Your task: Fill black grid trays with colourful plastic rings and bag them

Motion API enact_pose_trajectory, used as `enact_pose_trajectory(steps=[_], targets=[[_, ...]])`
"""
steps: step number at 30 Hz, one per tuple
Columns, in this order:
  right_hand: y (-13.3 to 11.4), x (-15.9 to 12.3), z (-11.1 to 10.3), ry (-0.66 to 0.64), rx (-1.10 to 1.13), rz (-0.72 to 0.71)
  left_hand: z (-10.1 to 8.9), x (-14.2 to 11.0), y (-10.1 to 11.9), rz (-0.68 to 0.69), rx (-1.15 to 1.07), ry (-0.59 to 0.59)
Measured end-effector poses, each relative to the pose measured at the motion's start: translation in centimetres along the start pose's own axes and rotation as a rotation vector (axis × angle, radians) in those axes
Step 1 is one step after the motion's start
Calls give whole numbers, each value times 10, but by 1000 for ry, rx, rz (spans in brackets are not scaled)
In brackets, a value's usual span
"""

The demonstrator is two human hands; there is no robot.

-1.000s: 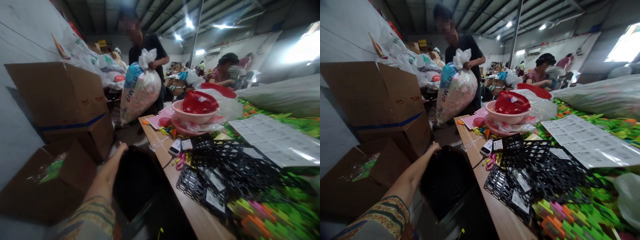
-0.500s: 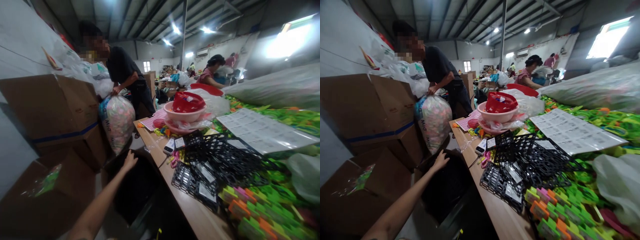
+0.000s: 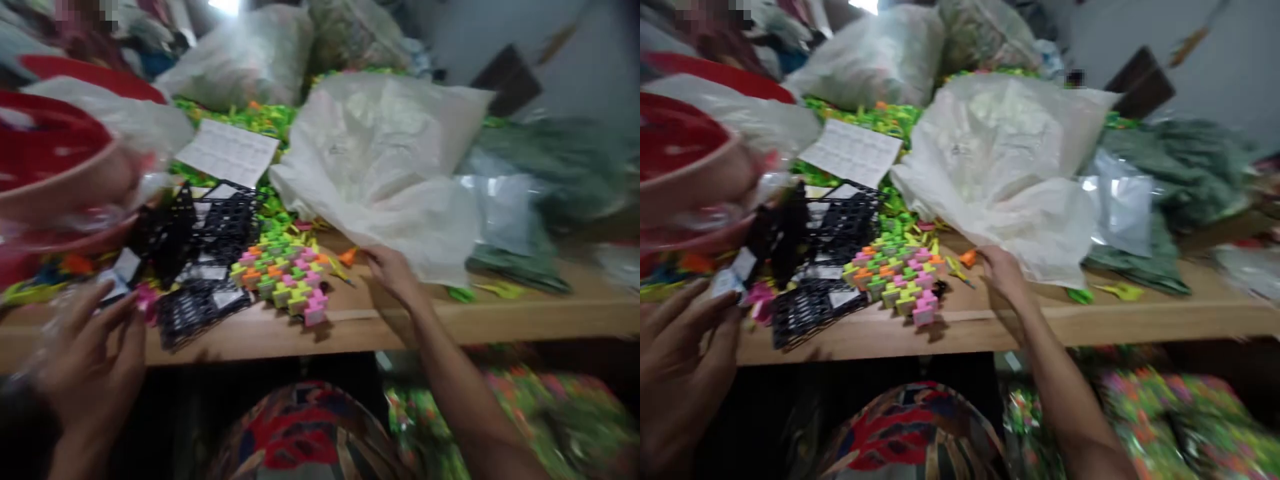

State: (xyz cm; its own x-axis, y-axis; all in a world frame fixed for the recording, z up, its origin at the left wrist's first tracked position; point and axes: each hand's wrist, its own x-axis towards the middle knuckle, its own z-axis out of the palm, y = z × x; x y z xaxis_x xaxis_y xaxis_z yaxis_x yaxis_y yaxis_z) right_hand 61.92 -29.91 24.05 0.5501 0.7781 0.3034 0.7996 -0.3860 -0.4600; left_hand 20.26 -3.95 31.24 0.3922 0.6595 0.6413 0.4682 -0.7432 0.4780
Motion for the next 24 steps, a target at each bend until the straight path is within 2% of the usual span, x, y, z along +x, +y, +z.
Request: enact_pose_trajectory(steps=[3,7,10,13,17,20,24], targets=[[1,-6,16,-32,24,74,46,3,42,128,-95,-136],[-14,-12,40,-78,60,68,101,4,87,346,-269,-283],[-20,-15,54,-107,58,108,135,8,110,456,-365,-434],[-17,-18,65,-107,57,164,162,13,120,521,-340,-602],[-17,-31,71,6,275,189,181,13,117,587,-114,-762],[-28,-46,77,3,576,207,182,12,117,601,-17,-786],[-48,-57,95,11,881,327,181,13,121,625,-8,-806]])
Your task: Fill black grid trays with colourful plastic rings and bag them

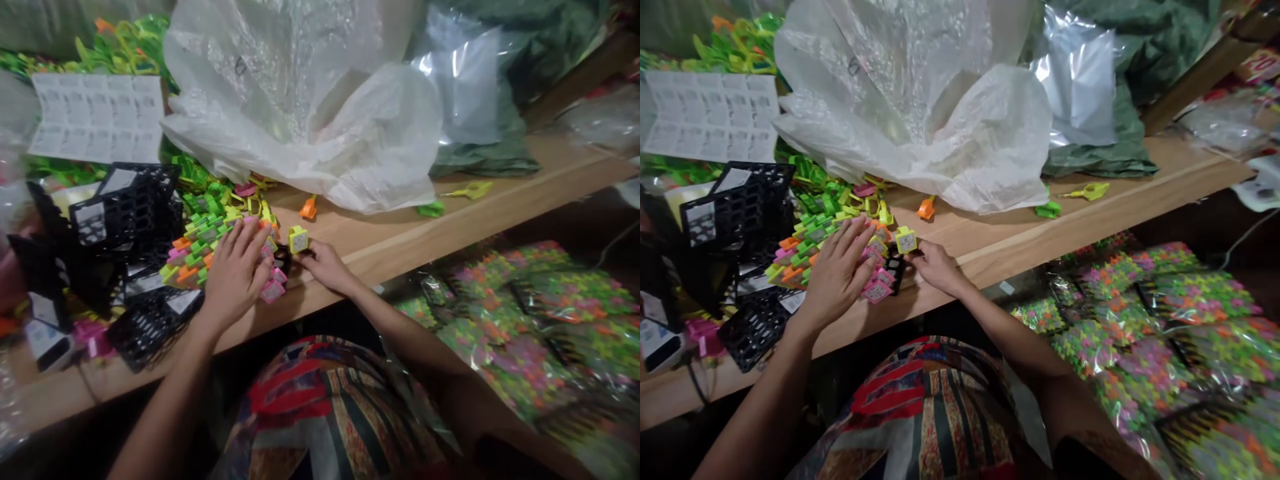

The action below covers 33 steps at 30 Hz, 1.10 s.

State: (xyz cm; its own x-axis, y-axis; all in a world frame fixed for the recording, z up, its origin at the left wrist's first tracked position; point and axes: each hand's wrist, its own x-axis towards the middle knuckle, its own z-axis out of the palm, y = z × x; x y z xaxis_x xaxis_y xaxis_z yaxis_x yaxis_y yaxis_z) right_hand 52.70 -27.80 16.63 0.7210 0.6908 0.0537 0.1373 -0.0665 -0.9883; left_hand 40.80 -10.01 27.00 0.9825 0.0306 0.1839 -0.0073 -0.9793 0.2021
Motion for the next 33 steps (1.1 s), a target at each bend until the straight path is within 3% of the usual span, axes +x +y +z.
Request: enact_pose_trajectory(steps=[4,8,11,14,17,19,22,27,30,33], targets=[[0,-4,15,-16,66,-7,-1,3,0,8,10,-16],[0,-5,15,-51,-154,-57,0,2,-1,25,24,-23],[7,-7,18,-95,-296,-171,-2,0,0,24,12,-37],[14,-10,25,-142,-359,-290,-8,3,4,1,-10,-87],[10,-9,26,-207,-367,-278,-12,16,10,12,-17,-101],[0,-1,16,-292,-357,-239,-10,28,14,30,6,-91],[-19,24,-16,-387,-384,-239,-6,39,18,26,75,-129],[-29,89,-74,-36,-716,-302,-2,33,17,42,109,-151],[-16,116,-90,-19,-954,-253,-2,27,15,40,74,-143],[-4,115,-90,-39,-965,-240,-2,27,14,39,44,-156]])
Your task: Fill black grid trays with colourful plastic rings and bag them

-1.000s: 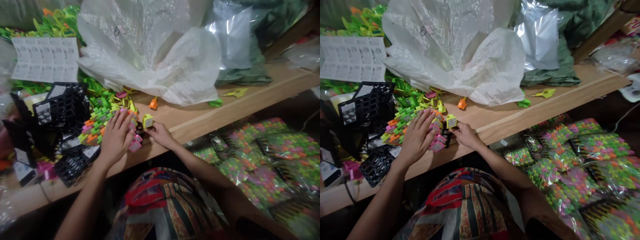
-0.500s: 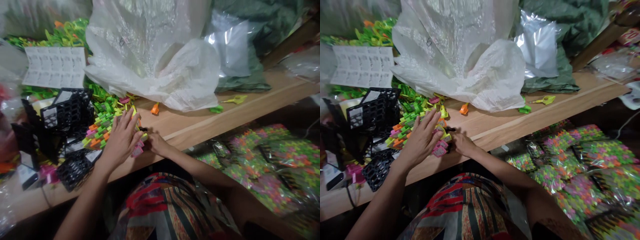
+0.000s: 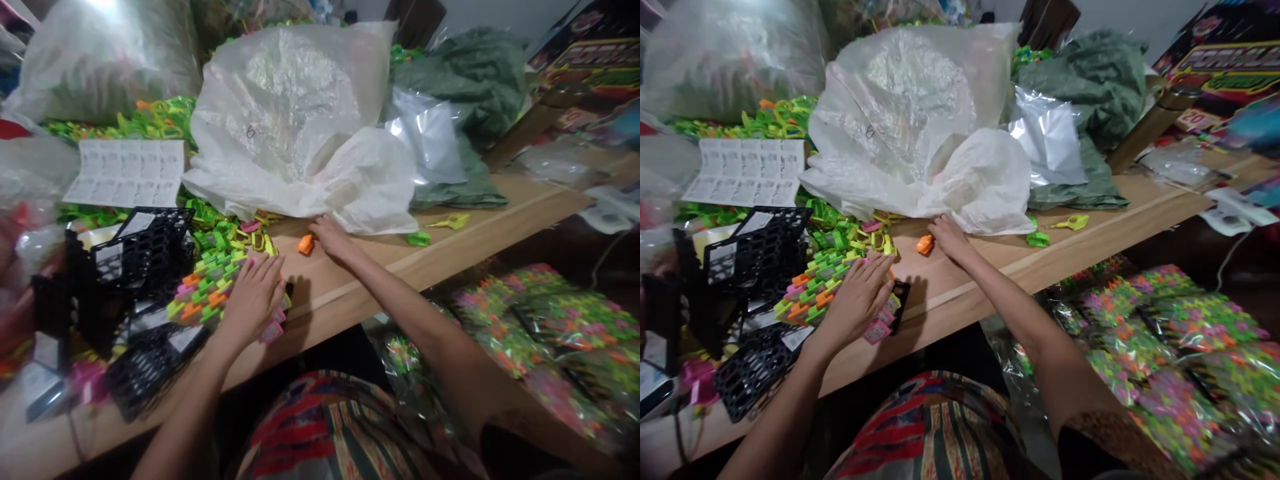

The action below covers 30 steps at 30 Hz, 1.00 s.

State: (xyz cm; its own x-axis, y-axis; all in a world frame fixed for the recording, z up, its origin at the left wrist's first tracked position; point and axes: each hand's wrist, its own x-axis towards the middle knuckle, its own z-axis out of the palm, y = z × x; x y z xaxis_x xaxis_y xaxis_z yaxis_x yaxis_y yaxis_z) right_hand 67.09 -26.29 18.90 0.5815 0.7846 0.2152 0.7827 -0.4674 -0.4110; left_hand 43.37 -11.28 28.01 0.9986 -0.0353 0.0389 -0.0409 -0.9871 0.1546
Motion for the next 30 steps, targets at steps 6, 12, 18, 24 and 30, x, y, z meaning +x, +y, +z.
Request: enact_pose_trajectory(steps=[6,12,18,24,30], targets=[[-39,-52,13,38,526,58,1,3,0,-1,-26,54],[-86,-86,46,-61,859,131,5,4,-1,-1,-14,68],[-87,-97,53,-109,676,97,2,4,2,-25,-11,51],[-87,-97,45,-71,726,153,1,2,3,-33,-36,17],[-96,-95,61,-61,658,1,2,0,2,-37,-39,13]])
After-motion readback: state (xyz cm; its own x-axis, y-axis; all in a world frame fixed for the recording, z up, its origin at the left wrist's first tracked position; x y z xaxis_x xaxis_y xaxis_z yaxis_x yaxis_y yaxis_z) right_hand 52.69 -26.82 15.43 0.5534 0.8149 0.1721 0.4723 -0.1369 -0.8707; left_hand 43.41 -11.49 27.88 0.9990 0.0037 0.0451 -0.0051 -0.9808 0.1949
